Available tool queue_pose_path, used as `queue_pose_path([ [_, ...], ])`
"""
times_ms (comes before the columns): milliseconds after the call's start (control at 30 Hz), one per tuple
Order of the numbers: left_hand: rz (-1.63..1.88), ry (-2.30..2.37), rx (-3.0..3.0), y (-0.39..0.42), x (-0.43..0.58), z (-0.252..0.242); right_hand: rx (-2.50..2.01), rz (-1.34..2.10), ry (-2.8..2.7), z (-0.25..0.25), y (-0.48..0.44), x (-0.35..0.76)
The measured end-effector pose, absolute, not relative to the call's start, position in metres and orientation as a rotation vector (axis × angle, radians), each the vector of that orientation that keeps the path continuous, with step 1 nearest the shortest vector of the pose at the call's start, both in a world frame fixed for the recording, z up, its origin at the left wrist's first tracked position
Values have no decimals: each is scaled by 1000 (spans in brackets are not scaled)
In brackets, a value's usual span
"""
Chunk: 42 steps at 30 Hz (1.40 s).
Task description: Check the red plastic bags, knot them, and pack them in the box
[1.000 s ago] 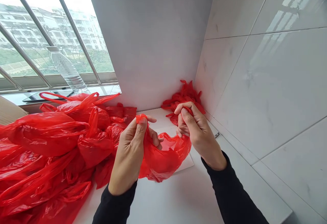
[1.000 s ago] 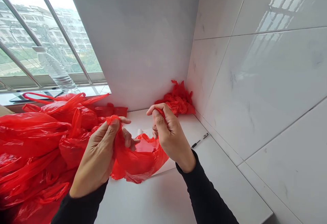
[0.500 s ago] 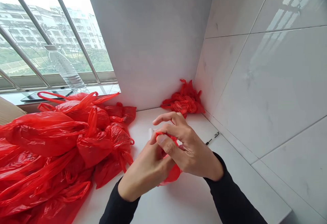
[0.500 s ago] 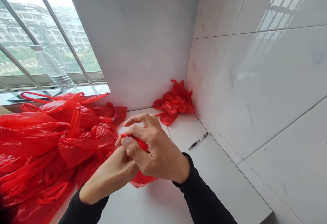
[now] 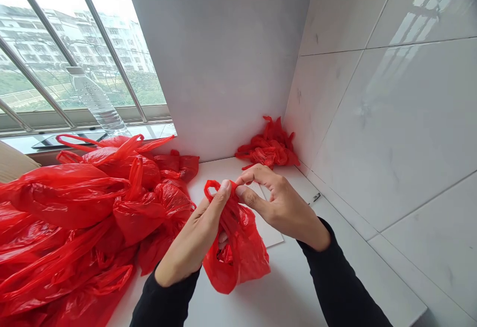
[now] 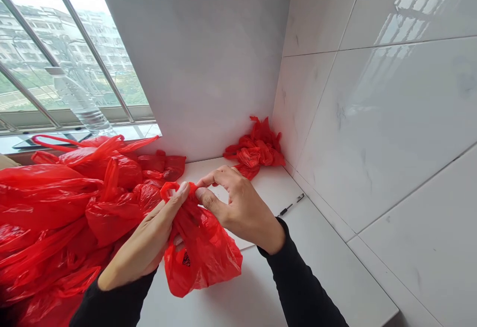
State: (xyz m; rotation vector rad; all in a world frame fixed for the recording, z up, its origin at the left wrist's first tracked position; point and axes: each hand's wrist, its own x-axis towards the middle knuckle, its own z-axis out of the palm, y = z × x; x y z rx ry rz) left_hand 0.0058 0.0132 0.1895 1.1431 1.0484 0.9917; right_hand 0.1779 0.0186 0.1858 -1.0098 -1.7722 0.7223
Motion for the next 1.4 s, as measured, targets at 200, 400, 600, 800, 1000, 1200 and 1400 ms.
queue_pose_path([
  [200,993,1088,1146,12,7,190,-1020,715,-1716,186,18,173],
  [400,1019,825,1019,26,-6,185,-1014,707,-1608,188,19,174],
  [600,1014,788,1244,30,-13,187,-1002,729,-1710,189,16,174],
  [800,1018,964,1466,29,-13,191,-945,824,-1809,186,20,174],
  [1000,1014,1072,1878,29,-24,191,-923,1006,-1945,176,34,176],
  [1200,1374,1195,2276,33,-30,184,-942,1136,-1835,173,35,172],
  [1400,1611,1166,2414,32,-22,183,-736,1296,-1696,171,35,169],
])
